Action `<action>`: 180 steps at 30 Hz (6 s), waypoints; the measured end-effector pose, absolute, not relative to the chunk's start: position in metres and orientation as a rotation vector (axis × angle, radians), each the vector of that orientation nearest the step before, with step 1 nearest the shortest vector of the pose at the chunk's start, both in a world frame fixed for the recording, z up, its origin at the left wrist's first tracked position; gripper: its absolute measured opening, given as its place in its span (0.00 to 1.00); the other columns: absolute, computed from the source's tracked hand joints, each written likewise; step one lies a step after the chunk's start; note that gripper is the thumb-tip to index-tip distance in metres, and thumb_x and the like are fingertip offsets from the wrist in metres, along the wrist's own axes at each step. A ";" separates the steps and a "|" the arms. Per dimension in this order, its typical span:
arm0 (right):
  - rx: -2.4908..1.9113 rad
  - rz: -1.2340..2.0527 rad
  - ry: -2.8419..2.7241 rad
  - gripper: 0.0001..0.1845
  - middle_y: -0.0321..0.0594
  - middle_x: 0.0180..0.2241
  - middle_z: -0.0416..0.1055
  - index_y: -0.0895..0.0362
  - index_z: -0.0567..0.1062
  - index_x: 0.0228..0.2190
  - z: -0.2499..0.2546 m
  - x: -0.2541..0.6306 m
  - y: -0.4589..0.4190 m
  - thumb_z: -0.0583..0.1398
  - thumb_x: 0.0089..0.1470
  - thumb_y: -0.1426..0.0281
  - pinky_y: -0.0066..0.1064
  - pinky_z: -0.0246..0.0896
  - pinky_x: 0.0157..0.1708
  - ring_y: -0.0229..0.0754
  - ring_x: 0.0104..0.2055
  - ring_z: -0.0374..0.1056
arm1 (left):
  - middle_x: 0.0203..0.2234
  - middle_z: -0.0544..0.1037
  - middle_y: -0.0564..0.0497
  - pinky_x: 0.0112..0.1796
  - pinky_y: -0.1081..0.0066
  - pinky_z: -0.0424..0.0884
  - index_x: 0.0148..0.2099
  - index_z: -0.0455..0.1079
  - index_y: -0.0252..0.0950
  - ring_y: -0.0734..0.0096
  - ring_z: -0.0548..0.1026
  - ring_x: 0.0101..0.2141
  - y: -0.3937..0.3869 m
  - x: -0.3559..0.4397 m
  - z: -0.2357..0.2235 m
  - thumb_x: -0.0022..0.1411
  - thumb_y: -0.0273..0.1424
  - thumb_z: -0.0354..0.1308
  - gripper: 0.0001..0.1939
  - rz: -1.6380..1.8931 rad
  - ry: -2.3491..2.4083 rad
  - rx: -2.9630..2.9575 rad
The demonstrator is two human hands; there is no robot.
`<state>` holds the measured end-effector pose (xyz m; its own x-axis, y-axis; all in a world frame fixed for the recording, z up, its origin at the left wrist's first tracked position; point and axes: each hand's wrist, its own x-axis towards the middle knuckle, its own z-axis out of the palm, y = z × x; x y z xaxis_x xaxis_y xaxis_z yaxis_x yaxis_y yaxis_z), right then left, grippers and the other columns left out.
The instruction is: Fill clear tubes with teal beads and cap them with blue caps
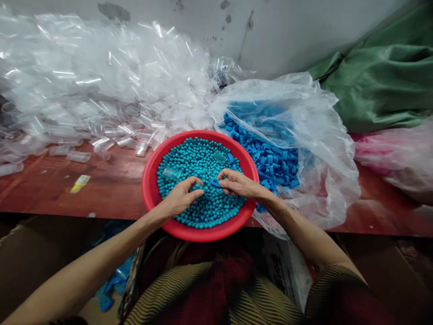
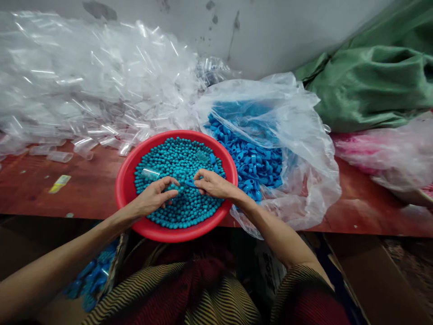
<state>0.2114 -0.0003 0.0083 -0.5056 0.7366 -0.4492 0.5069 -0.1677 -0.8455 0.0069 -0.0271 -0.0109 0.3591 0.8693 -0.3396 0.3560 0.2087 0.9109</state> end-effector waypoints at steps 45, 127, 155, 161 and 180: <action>-0.947 2.237 -1.049 0.21 0.20 0.14 0.62 0.56 0.60 0.28 0.000 0.189 -0.012 0.65 0.46 0.58 0.23 0.68 0.19 0.21 0.10 0.43 | 0.35 0.68 0.52 0.25 0.75 0.68 0.62 0.51 0.37 0.83 0.64 0.21 -0.037 0.006 -0.015 0.57 0.31 0.53 0.30 0.718 1.083 1.408; -1.160 1.187 -2.207 0.50 0.51 0.56 0.57 0.51 0.42 0.63 -0.003 0.164 -0.046 0.63 0.49 0.57 0.42 0.66 0.44 0.46 0.44 0.67 | 0.32 0.71 0.55 0.28 0.76 0.68 0.46 0.61 0.37 0.76 0.70 0.28 -0.041 -0.009 0.001 0.52 0.38 0.62 0.21 0.840 1.009 0.982; -0.995 0.387 -2.248 0.39 0.48 0.40 0.67 0.60 0.53 0.53 -0.008 0.164 -0.053 0.61 0.41 0.64 0.35 0.68 0.27 0.47 0.36 0.69 | 0.29 0.67 0.56 0.28 0.76 0.67 0.44 0.59 0.36 0.78 0.67 0.26 -0.066 0.028 0.012 0.58 0.35 0.54 0.13 1.058 1.150 1.153; -1.059 0.203 -2.204 0.40 0.49 0.38 0.66 0.62 0.50 0.54 -0.015 0.158 -0.061 0.60 0.44 0.62 0.36 0.67 0.24 0.48 0.34 0.69 | 0.28 0.67 0.56 0.33 0.74 0.65 0.41 0.61 0.36 0.77 0.66 0.28 -0.064 0.027 0.009 0.59 0.33 0.53 0.09 1.069 1.182 1.280; -1.217 0.758 -2.250 0.19 0.43 0.39 0.72 0.57 0.69 0.49 0.002 0.218 -0.018 0.58 0.56 0.67 0.34 0.65 0.40 0.39 0.35 0.69 | 0.29 0.75 0.56 0.29 0.73 0.68 0.40 0.69 0.43 0.70 0.70 0.28 -0.082 -0.117 0.044 0.52 0.38 0.58 0.11 0.559 1.687 1.301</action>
<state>0.2177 -0.0178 0.0017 -0.4967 0.8566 0.1395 0.5976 0.4541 -0.6608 -0.1175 -0.0822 0.0443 -0.0352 0.9244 -0.3797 0.5149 0.3424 0.7859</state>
